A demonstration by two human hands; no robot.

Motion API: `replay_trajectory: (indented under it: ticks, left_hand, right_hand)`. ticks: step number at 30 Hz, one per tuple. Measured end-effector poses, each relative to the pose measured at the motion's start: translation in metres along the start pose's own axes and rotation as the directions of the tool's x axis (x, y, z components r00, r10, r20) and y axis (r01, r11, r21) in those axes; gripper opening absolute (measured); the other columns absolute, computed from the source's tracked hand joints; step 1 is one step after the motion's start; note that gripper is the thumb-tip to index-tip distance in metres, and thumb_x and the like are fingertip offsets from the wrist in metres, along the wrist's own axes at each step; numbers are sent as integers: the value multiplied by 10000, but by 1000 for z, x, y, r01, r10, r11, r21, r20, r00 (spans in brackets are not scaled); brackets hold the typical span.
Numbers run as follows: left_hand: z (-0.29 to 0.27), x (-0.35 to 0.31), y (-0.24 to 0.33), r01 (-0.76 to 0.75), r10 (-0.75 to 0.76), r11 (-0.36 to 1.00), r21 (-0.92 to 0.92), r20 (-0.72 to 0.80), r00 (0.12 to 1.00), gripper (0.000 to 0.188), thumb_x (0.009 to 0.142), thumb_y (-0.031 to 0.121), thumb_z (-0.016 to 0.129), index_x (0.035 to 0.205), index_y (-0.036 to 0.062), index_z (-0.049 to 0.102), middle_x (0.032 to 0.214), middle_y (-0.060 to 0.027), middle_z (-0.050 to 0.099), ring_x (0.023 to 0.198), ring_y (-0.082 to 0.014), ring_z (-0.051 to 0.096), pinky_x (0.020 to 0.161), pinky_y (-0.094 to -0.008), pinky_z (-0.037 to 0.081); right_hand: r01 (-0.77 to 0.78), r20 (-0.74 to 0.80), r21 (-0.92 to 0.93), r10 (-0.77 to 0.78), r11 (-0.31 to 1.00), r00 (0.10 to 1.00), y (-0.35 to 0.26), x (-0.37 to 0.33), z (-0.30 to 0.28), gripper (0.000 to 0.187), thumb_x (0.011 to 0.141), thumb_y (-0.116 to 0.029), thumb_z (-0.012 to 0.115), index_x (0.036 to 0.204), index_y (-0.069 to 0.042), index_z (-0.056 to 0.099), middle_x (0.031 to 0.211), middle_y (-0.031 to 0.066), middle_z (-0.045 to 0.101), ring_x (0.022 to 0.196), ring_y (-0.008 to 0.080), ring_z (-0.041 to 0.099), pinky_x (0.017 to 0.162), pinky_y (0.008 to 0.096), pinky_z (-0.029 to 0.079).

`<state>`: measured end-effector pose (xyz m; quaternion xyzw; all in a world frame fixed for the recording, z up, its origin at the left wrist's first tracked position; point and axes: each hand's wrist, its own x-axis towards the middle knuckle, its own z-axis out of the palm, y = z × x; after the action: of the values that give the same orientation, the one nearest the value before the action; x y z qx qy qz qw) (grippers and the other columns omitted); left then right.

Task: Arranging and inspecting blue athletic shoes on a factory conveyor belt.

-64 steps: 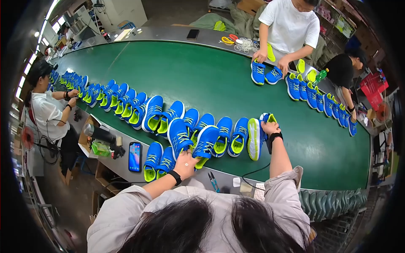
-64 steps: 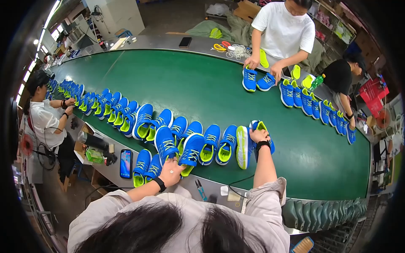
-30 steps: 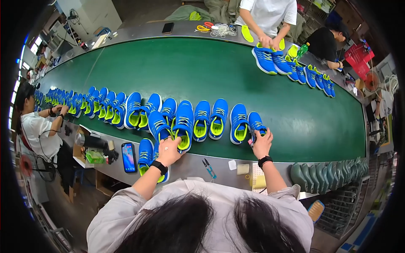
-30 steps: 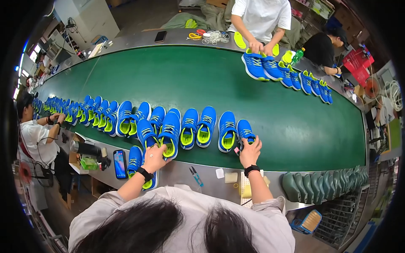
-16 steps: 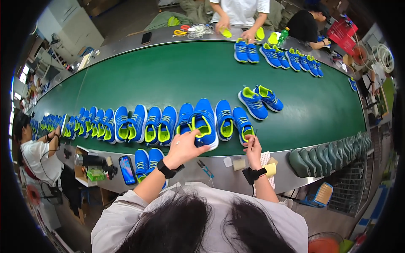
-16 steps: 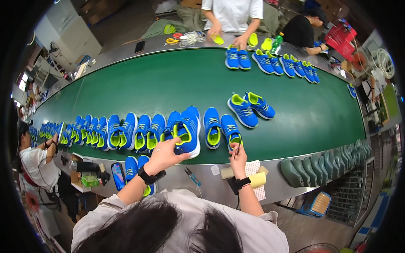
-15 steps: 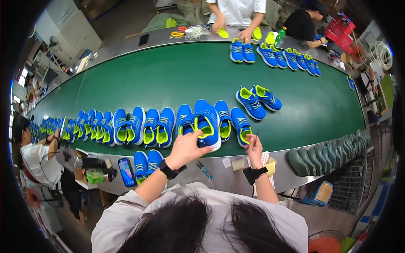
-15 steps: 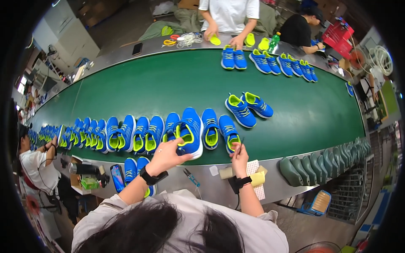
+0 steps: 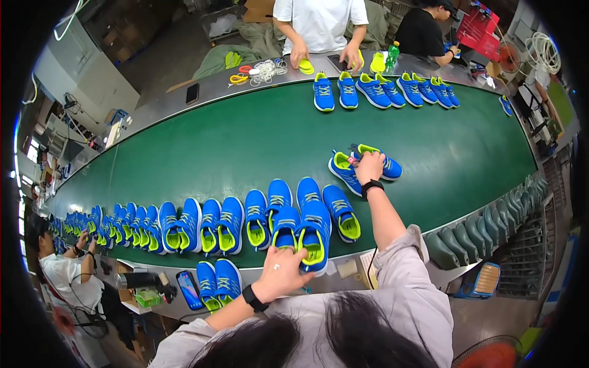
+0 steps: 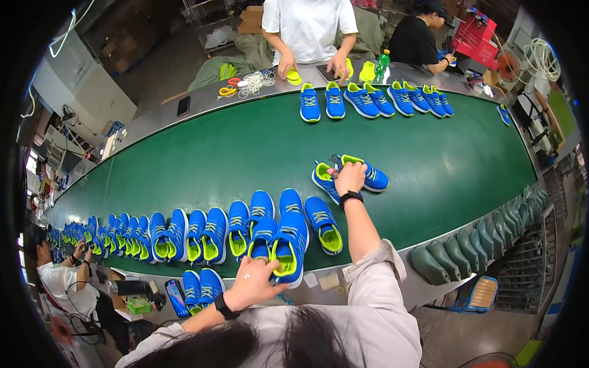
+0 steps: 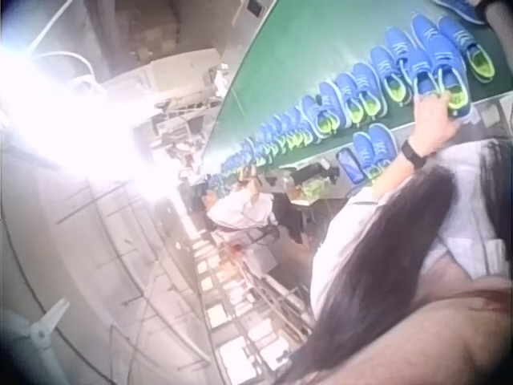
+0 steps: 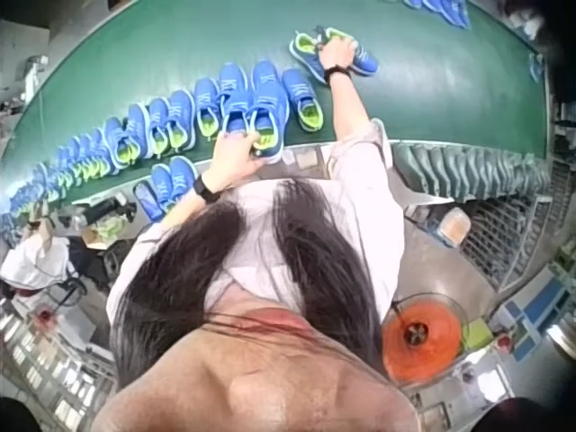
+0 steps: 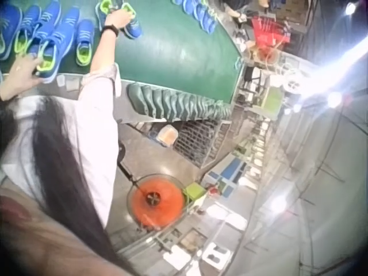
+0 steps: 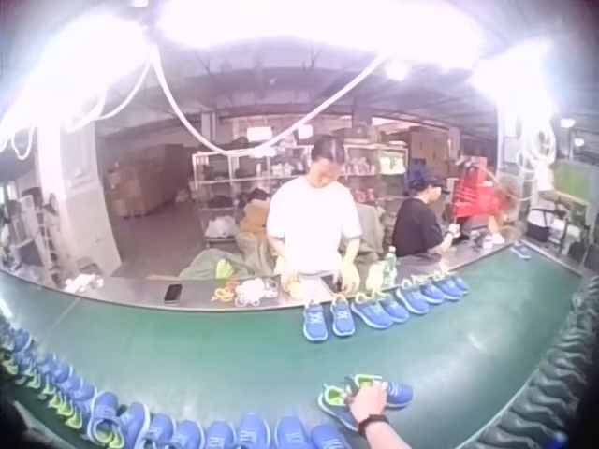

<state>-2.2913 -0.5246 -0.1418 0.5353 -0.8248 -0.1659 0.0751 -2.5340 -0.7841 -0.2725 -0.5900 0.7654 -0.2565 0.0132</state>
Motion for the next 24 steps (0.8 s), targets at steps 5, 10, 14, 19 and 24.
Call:
replay_trajectory:
  ticks: [5,10,14,19,24]
  left_hand:
    - [-6,13,0,-24,22,999,26,54,998,397,680,394,752,928,110,625,782,-121,612,759,-266,594,744,-384,353]
    - [-8,55,7,-102,102,995,-21,-12,995,401,687,394,753,936,113,613,744,-114,584,748,-272,589,707,-387,362]
    - [12,116,29,-212,207,977,-17,-158,966,406,730,380,732,961,82,583,786,-132,570,776,-308,578,706,-415,388]
    - [68,189,60,-191,177,976,-104,-129,976,551,780,371,697,1149,19,489,915,-230,579,907,-380,581,776,-464,461]
    - [114,186,79,-72,266,908,-412,436,860,660,847,472,597,1290,13,427,1105,-309,560,1042,-427,563,886,-440,469]
  right_hand:
    - [-61,306,-295,154,954,939,-10,36,46,363,753,-382,711,920,-60,703,1098,150,624,1100,298,507,875,381,476]
    - [155,322,-270,-63,950,945,24,52,33,210,767,-288,669,791,-85,716,902,144,696,910,293,628,787,373,506]
    - [56,173,0,-56,998,983,106,59,-22,246,678,-198,745,840,-28,671,890,216,639,933,382,593,826,440,506]
    - [252,-53,70,-248,965,967,142,38,-108,142,708,-19,611,848,-15,634,805,183,598,847,371,553,737,447,467]
    - [591,-142,-19,-587,807,797,147,10,-136,118,677,-7,576,788,-29,606,839,78,643,821,318,545,704,396,460]
